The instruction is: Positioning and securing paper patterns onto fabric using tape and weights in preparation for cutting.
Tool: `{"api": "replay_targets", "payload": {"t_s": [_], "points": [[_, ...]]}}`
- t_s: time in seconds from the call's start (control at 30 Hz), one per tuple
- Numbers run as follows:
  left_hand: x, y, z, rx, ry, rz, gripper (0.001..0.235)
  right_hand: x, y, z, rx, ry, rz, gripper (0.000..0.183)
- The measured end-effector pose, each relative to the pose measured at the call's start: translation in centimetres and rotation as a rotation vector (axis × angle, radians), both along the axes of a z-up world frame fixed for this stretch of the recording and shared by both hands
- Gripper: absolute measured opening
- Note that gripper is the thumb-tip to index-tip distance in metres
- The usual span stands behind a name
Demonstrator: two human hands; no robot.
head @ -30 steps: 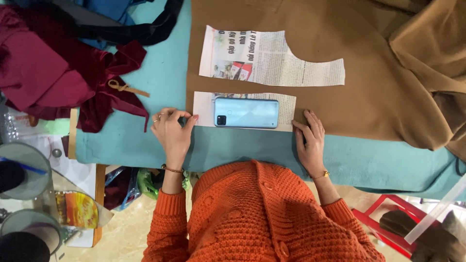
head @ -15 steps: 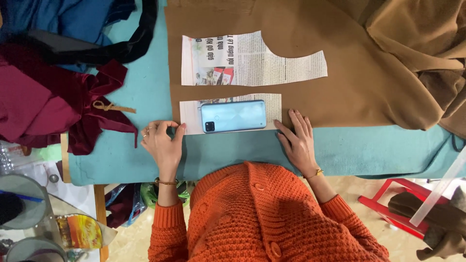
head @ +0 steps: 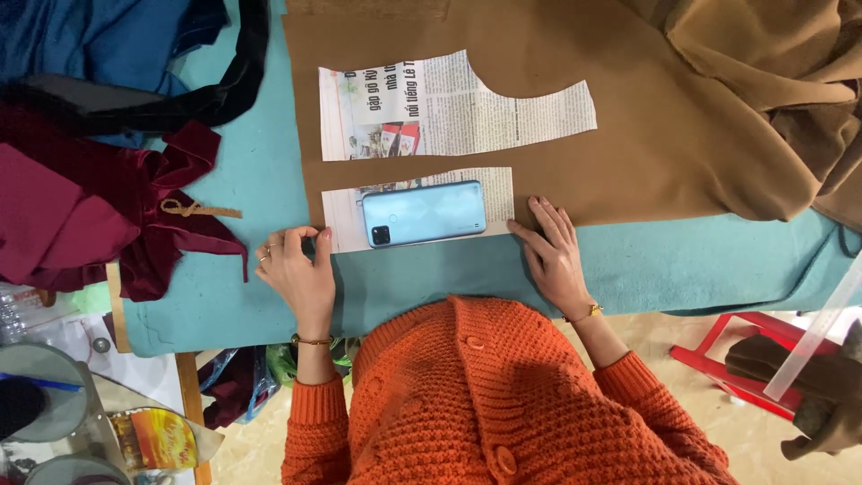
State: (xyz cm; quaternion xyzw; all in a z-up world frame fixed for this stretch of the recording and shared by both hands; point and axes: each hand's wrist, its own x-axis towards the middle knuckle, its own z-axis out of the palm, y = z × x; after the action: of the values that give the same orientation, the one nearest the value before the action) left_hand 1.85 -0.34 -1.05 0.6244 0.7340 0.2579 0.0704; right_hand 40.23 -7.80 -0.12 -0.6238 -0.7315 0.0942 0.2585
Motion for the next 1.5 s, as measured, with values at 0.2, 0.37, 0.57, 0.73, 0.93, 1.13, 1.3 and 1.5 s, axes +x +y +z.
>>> {"api": "replay_targets", "payload": {"t_s": [0.2,0.37,0.57,0.73,0.93,1.13,1.3,1.5], "points": [[0.1,0.1,-0.2,0.036,0.015,0.004,0.022,0.1,0.1,-0.2,0.011,0.003,-0.006,0.041],[0.2,0.1,-0.1,0.042,0.016,0.013,0.022,0.2,-0.1,-0.3,0.012,-0.015,-0.001,0.042],[0.9,0.2,0.8,0.044,-0.031,0.030,0.017,0.0,0.0,0.1,0.002,0.020,0.011,0.040],[1.7,1.5,3.2,0.079,-0.168,0.048,0.013,-0.3,0.5,1.6,-0.019,0.048,0.019,0.036],[-1.3,6.2,1.1,0.201,-0.163,-0.082,0.020,0.3,5.5,3.4,0.030,0.039,0.035,0.035],[-3.5,13.8,0.9,0.233,-0.028,-0.217,0.022,1.1,18.3,5.2,0.129,-0.017,0.148,0.037],[-4.0,19.0,1.0,0.255,0.085,-0.303,0.019,0.5,31.8,7.1,0.180,-0.113,0.112,0.047],[-3.5,20.0,0.7,0.219,0.193,-0.225,0.021,4.4,49.4,4.8,0.314,-0.691,0.055,0.073]]}}
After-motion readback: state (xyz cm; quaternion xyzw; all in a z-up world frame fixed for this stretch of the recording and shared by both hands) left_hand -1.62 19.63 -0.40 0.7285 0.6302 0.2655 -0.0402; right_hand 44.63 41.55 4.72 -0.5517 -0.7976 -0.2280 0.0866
